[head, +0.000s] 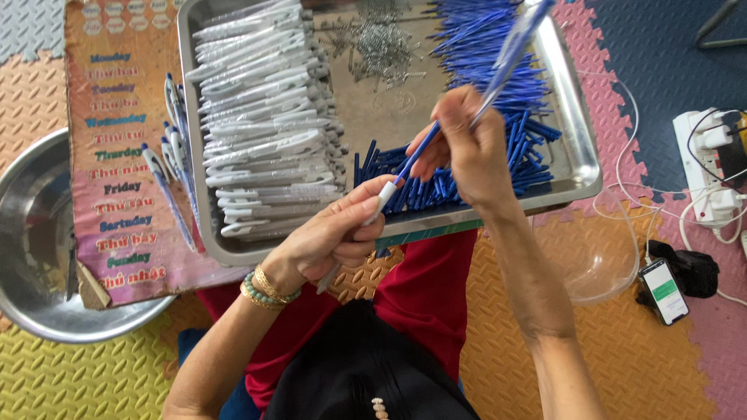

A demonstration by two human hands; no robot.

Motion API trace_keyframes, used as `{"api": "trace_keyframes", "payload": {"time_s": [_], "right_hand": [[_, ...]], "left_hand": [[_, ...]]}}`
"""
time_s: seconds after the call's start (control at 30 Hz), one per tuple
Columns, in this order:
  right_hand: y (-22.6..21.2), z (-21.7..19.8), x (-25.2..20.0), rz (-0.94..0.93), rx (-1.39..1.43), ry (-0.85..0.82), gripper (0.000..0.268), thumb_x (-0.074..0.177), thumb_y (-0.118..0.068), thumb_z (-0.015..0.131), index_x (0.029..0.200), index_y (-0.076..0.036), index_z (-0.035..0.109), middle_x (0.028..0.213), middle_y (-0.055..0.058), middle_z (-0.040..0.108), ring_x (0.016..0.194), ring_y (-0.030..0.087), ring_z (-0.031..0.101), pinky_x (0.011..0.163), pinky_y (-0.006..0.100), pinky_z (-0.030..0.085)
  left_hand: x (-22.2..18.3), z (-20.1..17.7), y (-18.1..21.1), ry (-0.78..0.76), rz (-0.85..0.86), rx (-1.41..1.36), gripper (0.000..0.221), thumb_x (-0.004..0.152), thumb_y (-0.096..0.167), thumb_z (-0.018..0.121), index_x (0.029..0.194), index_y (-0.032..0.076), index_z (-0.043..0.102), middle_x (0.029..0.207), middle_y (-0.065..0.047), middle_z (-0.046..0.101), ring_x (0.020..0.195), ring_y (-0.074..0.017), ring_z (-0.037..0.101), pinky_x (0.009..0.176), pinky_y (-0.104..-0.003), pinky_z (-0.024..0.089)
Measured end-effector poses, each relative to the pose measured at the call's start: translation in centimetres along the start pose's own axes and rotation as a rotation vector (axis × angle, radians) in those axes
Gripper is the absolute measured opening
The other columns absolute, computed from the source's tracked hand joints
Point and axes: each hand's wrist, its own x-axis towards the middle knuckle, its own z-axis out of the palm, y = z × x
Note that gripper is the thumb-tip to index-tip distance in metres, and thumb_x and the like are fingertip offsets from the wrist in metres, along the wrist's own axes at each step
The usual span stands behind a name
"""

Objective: The person assembles pens by inserting ink refills and springs into white pen barrels and then attaching blue pen caps by hand, working over a metal tray.

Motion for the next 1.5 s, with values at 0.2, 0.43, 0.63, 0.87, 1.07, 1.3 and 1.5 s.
{"api": "trace_keyframes", "payload": {"time_s": [0.2, 0.43, 0.63, 0.87, 1.07, 1.3, 1.5], "right_hand": [[0.7, -2.1, 0.5, 0.025, 0.015, 0.064, 0.03, 0.117, -0.034, 0.056, 0.111, -0.005, 0.051, 0.081, 0.03, 0.076, 0.053, 0.033, 0.077, 0.042, 0.035, 0.064], [2.0, -11.3, 4.7, 0.055, -0.386, 0.22, 0.032, 0.12, -0.036, 0.056, 0.109, -0.008, 0.064, 0.086, 0.007, 0.076, 0.062, 0.014, 0.077, 0.045, 0.019, 0.056], [7.2, -18.5, 8.6, 0.179, -0.625, 0.31, 0.022, 0.119, -0.019, 0.06, 0.11, -0.003, 0.072, 0.083, 0.012, 0.08, 0.068, 0.014, 0.084, 0.055, 0.018, 0.068], [6.3, -19.6, 8.3, -0.008, -0.927, 0.268, 0.041, 0.122, -0.014, 0.057, 0.157, 0.008, 0.049, 0.123, 0.027, 0.079, 0.074, 0.017, 0.084, 0.058, 0.023, 0.072], [7.9, -21.1, 8.9, -0.101, -1.489, -0.126, 0.026, 0.108, 0.005, 0.07, 0.122, -0.011, 0.086, 0.128, 0.021, 0.079, 0.117, 0.037, 0.071, 0.103, 0.052, 0.058], [5.9, -20.0, 5.5, 0.144, -1.614, -0.101, 0.025, 0.111, 0.003, 0.065, 0.097, -0.009, 0.082, 0.111, 0.019, 0.076, 0.096, 0.04, 0.074, 0.078, 0.057, 0.062], [0.5, -9.5, 0.0, 0.061, -0.698, -0.191, 0.025, 0.118, -0.011, 0.064, 0.14, -0.001, 0.072, 0.102, 0.02, 0.078, 0.078, 0.021, 0.071, 0.059, 0.033, 0.058]], "left_hand": [[1.0, 0.2, -0.6, 0.02, -0.001, 0.014, 0.054, 0.12, 0.027, 0.046, 0.173, 0.029, 0.037, 0.081, 0.004, 0.031, 0.051, 0.0019, 0.029, 0.04, -0.011, 0.026], [1.2, 0.6, 0.9, 0.054, -0.158, 0.024, 0.048, 0.116, 0.032, 0.051, 0.164, 0.031, 0.048, 0.076, 0.007, 0.025, 0.053, -0.0027, 0.019, 0.042, -0.017, 0.015], [2.0, 0.2, 1.1, 0.115, -0.183, 0.044, 0.055, 0.114, 0.032, 0.051, 0.169, 0.033, 0.044, 0.075, 0.006, 0.026, 0.052, -0.0024, 0.018, 0.041, -0.016, 0.015], [2.0, -0.5, 1.6, 0.162, -0.193, -0.044, 0.062, 0.113, 0.032, 0.052, 0.173, 0.038, 0.037, 0.074, 0.006, 0.03, 0.051, -0.0011, 0.023, 0.039, -0.014, 0.017], [1.3, -0.7, 2.2, 0.176, -0.21, -0.025, 0.056, 0.114, 0.031, 0.049, 0.17, 0.037, 0.042, 0.074, 0.006, 0.028, 0.05, -0.0016, 0.022, 0.039, -0.014, 0.017], [0.8, -0.9, 2.6, 0.214, -0.207, 0.018, 0.057, 0.113, 0.032, 0.05, 0.17, 0.035, 0.042, 0.075, 0.005, 0.023, 0.053, -0.0025, 0.018, 0.041, -0.014, 0.014], [1.6, -2.2, 0.8, 0.142, -0.106, 0.058, 0.059, 0.119, 0.03, 0.047, 0.176, 0.033, 0.032, 0.079, 0.004, 0.029, 0.051, 0.0013, 0.027, 0.039, -0.01, 0.023]]}}
